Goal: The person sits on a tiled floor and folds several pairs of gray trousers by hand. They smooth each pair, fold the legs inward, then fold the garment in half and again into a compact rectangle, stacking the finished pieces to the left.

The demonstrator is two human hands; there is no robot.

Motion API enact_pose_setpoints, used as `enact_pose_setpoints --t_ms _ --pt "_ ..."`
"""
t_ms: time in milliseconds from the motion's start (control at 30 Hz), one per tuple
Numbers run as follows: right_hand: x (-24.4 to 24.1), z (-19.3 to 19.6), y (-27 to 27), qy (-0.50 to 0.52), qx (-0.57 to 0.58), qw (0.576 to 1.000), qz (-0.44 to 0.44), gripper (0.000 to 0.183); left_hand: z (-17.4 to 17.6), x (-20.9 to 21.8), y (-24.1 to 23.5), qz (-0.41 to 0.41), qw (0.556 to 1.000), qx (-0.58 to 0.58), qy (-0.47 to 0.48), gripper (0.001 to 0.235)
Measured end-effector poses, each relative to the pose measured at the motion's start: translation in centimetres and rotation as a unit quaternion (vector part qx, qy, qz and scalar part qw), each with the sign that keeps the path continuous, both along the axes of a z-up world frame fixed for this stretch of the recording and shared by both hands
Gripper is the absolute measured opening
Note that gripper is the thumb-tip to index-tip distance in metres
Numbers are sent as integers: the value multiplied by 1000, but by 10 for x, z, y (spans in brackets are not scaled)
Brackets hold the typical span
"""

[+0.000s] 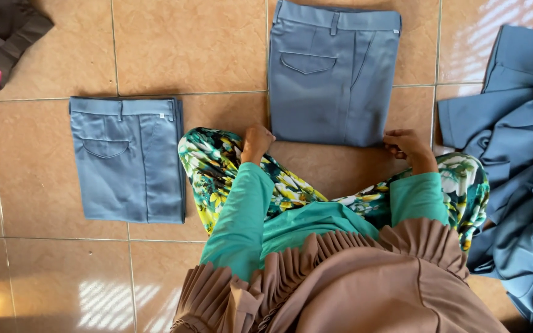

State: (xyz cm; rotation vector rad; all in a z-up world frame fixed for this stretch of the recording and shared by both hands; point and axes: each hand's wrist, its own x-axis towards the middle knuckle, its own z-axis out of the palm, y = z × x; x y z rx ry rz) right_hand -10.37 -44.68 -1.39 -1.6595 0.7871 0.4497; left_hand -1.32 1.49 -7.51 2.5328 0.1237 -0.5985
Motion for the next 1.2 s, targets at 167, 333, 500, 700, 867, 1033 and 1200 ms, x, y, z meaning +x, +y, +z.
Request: enact_pose_setpoints --t_ms 167,333,500,700,867,1033,1200 --pt "1 5 -5 11 5 999 37 31 -16 0 0 16 1000 -15 -2 21" --pt "0 35 -4 18 0 998 54 36 -5 -1 5 -171 969 171 -47 30" --pt "-3 61 4 33 -62 995 75 44 71 -13 -6 7 999 -48 -1 41" --pt "-2 106 34 52 -56 992 97 51 22 -23 -19 -16 999 47 21 52" --pt "-5 86 37 31 -33 997 69 34 144 -82 -111 72 949 -239 194 61" --pt "-14 70 42 33 20 998 49 25 113 -99 -193 414 627 -617 236 104" --pt "-19 99 72 0 110 994 -10 23 125 -82 -206 534 528 -640 163 89"
